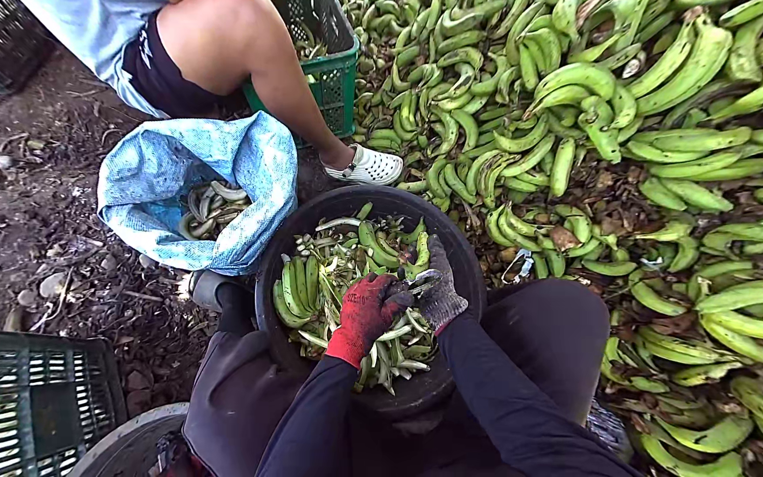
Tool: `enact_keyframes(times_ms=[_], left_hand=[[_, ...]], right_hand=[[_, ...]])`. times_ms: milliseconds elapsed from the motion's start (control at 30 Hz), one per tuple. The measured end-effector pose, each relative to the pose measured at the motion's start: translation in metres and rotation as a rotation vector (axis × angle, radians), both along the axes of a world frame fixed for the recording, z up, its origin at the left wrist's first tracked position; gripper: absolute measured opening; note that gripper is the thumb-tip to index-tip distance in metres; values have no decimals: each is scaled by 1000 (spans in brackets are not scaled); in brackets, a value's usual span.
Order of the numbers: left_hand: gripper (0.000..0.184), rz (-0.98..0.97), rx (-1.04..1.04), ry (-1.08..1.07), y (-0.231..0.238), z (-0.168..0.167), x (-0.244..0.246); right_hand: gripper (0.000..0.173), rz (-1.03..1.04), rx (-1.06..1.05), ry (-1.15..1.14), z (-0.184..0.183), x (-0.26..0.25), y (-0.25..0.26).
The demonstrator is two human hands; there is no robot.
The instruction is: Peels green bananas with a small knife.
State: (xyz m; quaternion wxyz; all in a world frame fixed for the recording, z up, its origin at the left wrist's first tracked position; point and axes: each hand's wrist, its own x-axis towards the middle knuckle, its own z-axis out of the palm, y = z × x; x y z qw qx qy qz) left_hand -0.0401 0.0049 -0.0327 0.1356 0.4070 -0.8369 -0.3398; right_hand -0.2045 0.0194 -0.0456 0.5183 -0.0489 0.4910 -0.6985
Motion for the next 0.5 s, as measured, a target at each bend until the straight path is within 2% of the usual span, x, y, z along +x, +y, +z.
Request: enact_keyframes(times_ms=[100,200,267,333,433,500], left_hand=[[74,24,-9,47,-2,-11,4],[60,149,96,34,-14,-30,17],[63,188,134,49,-18,-38,23],[61,164,180,107,-14,-30,22],[53,51,250,192,-2,-8,12],[53,-14,227,170,5,0,7]], right_hand=[[51,-6,-15,-82,-3,0,1],[46,-27,-23,-209,9,-1,5],[55,52,9,-125,16,-12,8],[62,115,83,-17,15,-23,9],[58,161,142,104,10,-35,11],[56,185,131,131,8,-37,14]])
